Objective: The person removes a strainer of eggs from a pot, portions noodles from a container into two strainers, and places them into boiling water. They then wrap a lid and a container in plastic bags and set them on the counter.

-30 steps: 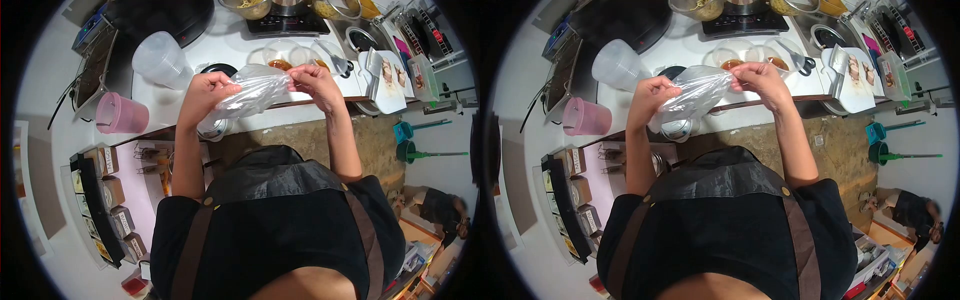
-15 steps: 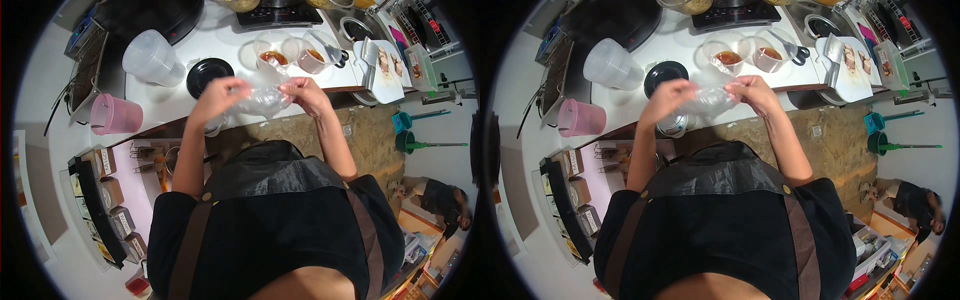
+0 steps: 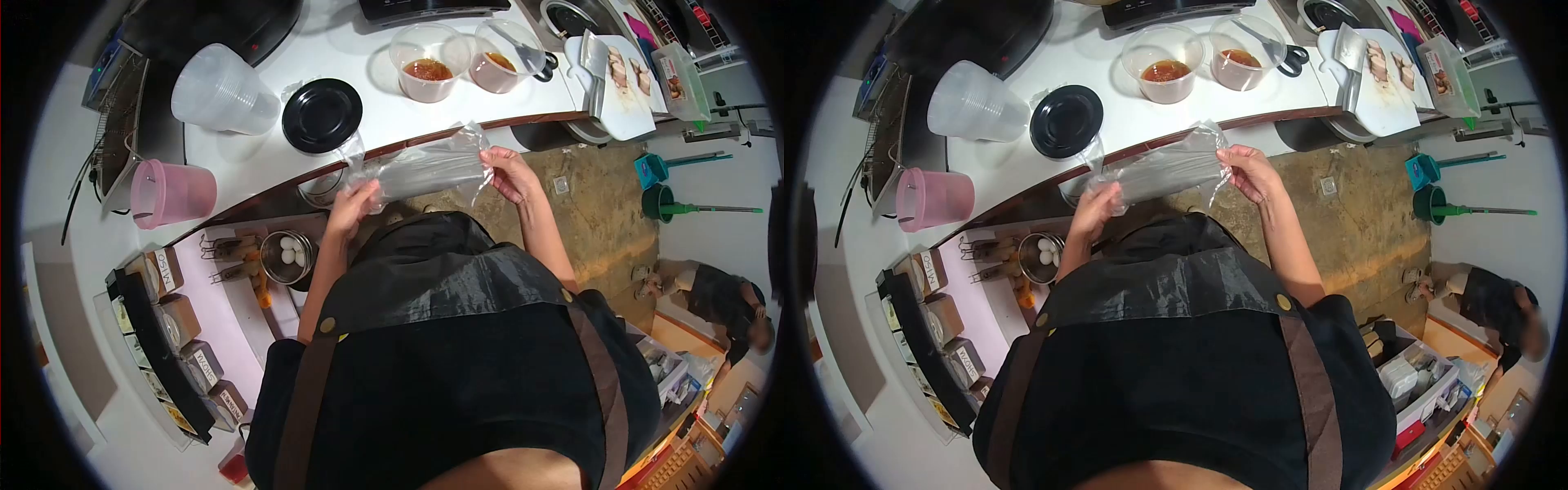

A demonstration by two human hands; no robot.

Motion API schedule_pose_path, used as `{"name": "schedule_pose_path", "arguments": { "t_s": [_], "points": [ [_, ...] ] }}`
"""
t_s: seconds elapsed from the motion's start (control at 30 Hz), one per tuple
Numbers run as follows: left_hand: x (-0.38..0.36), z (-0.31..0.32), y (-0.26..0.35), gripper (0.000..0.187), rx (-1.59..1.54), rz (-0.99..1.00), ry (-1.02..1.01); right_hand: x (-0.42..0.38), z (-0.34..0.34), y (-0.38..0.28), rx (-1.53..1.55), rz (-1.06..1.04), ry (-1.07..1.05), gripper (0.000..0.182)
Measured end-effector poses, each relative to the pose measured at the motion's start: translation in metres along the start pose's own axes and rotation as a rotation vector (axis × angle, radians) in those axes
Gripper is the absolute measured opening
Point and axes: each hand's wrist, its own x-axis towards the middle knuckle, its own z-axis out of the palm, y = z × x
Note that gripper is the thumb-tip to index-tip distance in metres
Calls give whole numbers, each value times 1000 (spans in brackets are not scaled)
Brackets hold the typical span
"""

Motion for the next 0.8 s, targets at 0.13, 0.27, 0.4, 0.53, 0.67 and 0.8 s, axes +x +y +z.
{"name": "schedule_pose_path", "arguments": {
  "t_s": [0.13, 0.27, 0.4, 0.53, 0.67, 0.8],
  "points": [
    [-10, 0, 18, 21, 419, 226, 126, -15, 27, -16, 70, -93, 61, 9],
    [-41, 26, 50, 23, 635, 448, 224, -25, 52, -31, 73, -132, 24, 9],
    [-39, 9, 65, 17, 196, 373, 78, -17, 55, -42, 83, -247, -40, 9],
    [-54, 1, 76, 15, -186, 335, 41, -10, 59, -48, -32, -199, 30, 10],
    [-62, -34, 76, 17, -340, 441, 111, 5, 78, -39, -595, -230, 101, 20],
    [-103, -82, 94, 24, -444, 567, 325, 24, 171, -27, -824, -577, 33, 43]
  ]
}}
